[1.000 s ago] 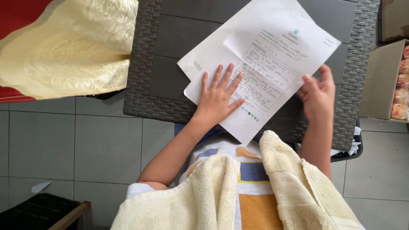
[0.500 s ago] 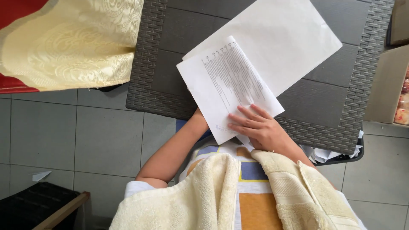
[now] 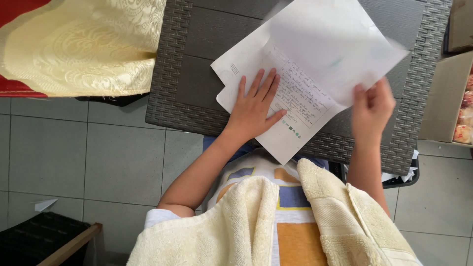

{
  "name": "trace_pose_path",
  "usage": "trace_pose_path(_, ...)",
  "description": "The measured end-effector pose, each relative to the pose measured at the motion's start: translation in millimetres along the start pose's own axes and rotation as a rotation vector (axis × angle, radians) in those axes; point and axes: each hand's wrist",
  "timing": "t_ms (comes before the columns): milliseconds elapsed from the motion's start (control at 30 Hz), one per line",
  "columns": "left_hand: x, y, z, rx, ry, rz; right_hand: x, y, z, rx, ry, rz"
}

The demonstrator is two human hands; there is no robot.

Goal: Folding and organizing various sheets of paper on a table.

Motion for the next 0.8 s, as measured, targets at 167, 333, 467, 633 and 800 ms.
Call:
trace_pose_path(167, 0.9, -2.9, 1.0, 0.321, -0.069, 0.011, 49.9, 7.9, -12.2, 0.949, 0.134, 0.789)
trace_pose_path(333, 2.3, -1.6, -2.0, 0.318, -0.111, -0.002, 84.1, 42.7, -14.1, 1.016, 0.123, 0.955)
trace_pose_path(467, 2.7, -1.2, -4.5, 0.316, -0.113, 0.001, 95.8, 43.5, -11.0, 0.858, 0.075, 0.986)
trace_pose_path(633, 1.1, -3.3, -2.5, 0.256, -0.073, 0.027, 86.5, 49.7, -7.5, 0.913, 0.063, 0.923)
trace_pose_path(800, 1.6, -1.5, -5.6, 0.220, -0.029, 0.052, 83.5, 55.1, -7.7, 0.914, 0.035, 0.862)
Point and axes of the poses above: each hand's wrist, its own x-axis towards the middle knuckle, its own z-axis out of the palm, y = z × x, and after that the axes turned 2 degrees about -x, right-handed
